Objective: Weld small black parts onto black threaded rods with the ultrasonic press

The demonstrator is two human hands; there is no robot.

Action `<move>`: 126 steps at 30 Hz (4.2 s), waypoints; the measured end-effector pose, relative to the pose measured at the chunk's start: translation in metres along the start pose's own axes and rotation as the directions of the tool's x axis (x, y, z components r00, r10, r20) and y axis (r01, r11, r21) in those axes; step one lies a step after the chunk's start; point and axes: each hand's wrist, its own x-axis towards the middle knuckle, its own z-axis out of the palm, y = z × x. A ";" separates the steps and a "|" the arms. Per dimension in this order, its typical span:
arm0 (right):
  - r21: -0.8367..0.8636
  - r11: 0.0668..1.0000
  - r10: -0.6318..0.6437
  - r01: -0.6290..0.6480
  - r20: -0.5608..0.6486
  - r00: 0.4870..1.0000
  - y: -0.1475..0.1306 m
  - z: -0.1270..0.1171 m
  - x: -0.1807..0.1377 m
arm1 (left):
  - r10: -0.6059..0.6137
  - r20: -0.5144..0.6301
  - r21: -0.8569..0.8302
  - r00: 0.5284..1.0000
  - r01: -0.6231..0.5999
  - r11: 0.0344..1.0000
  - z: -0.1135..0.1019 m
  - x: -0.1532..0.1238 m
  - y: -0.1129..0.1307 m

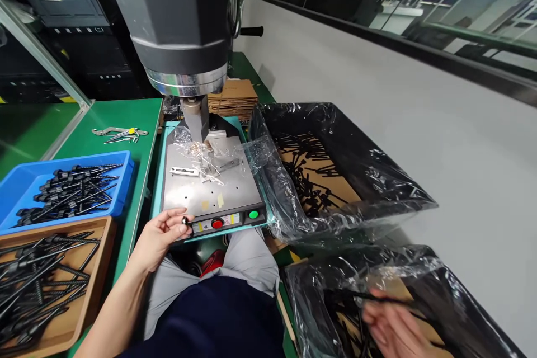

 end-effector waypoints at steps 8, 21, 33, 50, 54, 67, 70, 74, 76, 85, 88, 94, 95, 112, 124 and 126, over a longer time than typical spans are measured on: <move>-0.022 0.769 -0.524 0.639 0.551 0.650 -0.133 0.187 0.023 | 0.158 0.113 0.187 0.981 -0.177 0.966 0.015 -0.002 0.010; 0.138 0.593 -0.638 0.794 0.681 0.358 -0.157 0.231 0.023 | 0.169 0.192 0.197 0.967 -0.206 0.958 -0.002 -0.011 0.014; 0.279 0.959 -0.236 -0.056 0.889 0.393 -0.136 0.244 0.027 | -0.048 0.221 0.050 0.974 0.038 0.998 -0.001 0.004 0.001; 0.453 0.883 -0.417 0.123 0.638 0.647 -0.119 0.273 0.014 | 0.087 -0.002 -0.065 0.996 -0.087 0.994 0.022 0.004 -0.028; 0.426 0.867 -0.246 -0.258 0.817 0.522 -0.124 0.268 0.012 | 0.055 0.035 -0.101 0.998 -0.052 0.994 0.021 0.003 -0.023; 0.354 0.537 -0.321 -0.766 0.925 0.203 -0.112 0.279 0.013 | 0.023 0.019 -0.212 1.000 -0.018 0.977 0.030 0.002 -0.023; 0.254 0.459 -0.394 -0.851 0.917 0.061 -0.107 0.281 0.016 | 0.006 0.050 -0.230 0.999 0.006 0.973 0.032 0.002 -0.022; 0.280 0.412 -0.442 -0.867 0.893 0.079 -0.101 0.284 0.015 | 0.032 0.062 -0.210 0.998 -0.018 0.978 0.033 0.003 -0.027; 0.321 0.429 -0.442 -0.844 0.890 0.114 -0.100 0.284 0.014 | 0.068 0.056 -0.157 0.996 -0.059 0.986 0.032 0.004 -0.031; 0.595 0.626 -0.332 -0.503 0.788 0.518 -0.119 0.281 0.031 | 0.312 0.181 0.266 0.933 -0.352 0.898 0.045 0.013 -0.043; 0.608 0.673 -0.283 -0.421 0.738 0.613 -0.125 0.279 0.046 | 0.375 0.087 0.316 0.923 -0.383 0.868 0.039 0.033 -0.038; 0.660 0.662 -0.199 -0.354 0.611 0.766 -0.125 0.278 0.091 | 0.551 -0.417 0.331 0.723 -0.444 0.832 0.003 0.123 0.019; 0.675 0.642 -0.165 -0.363 0.584 0.795 -0.128 0.279 0.101 | 0.539 -0.436 0.322 0.721 -0.434 0.842 -0.001 0.136 0.031; 0.923 -0.012 -0.614 -0.385 0.297 0.731 -0.240 0.244 0.222 | 0.337 -0.026 0.058 0.941 -0.335 0.940 0.036 0.153 0.054; 0.766 0.622 -0.381 -0.162 0.477 0.792 -0.186 0.339 0.167 | 0.260 -0.026 0.006 0.965 -0.259 0.966 0.049 0.152 0.040; 0.763 0.645 -0.507 0.043 0.385 0.771 -0.196 0.347 0.163 | 0.250 -0.033 -0.012 0.968 -0.251 0.968 0.050 0.153 0.042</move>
